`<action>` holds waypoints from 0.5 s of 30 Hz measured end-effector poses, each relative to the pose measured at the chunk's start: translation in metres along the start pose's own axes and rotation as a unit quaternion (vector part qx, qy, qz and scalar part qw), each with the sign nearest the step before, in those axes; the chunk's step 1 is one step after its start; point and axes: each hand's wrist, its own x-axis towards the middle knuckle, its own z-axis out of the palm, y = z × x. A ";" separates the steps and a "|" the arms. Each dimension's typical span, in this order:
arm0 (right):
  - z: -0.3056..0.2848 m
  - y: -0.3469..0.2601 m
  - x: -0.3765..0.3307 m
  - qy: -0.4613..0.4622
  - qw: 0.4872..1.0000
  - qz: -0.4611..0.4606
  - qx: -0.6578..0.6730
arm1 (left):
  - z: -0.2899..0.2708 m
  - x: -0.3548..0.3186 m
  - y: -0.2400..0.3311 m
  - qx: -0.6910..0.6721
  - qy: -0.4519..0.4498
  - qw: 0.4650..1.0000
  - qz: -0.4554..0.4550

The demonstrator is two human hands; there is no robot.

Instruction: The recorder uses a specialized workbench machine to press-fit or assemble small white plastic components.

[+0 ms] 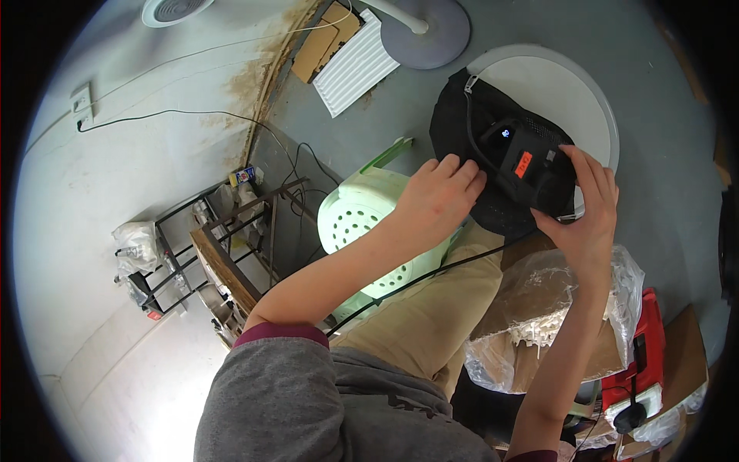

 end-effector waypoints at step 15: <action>0.008 -0.005 -0.005 0.015 0.998 0.018 -0.061 | 0.011 0.000 0.008 -0.047 0.034 0.998 -0.021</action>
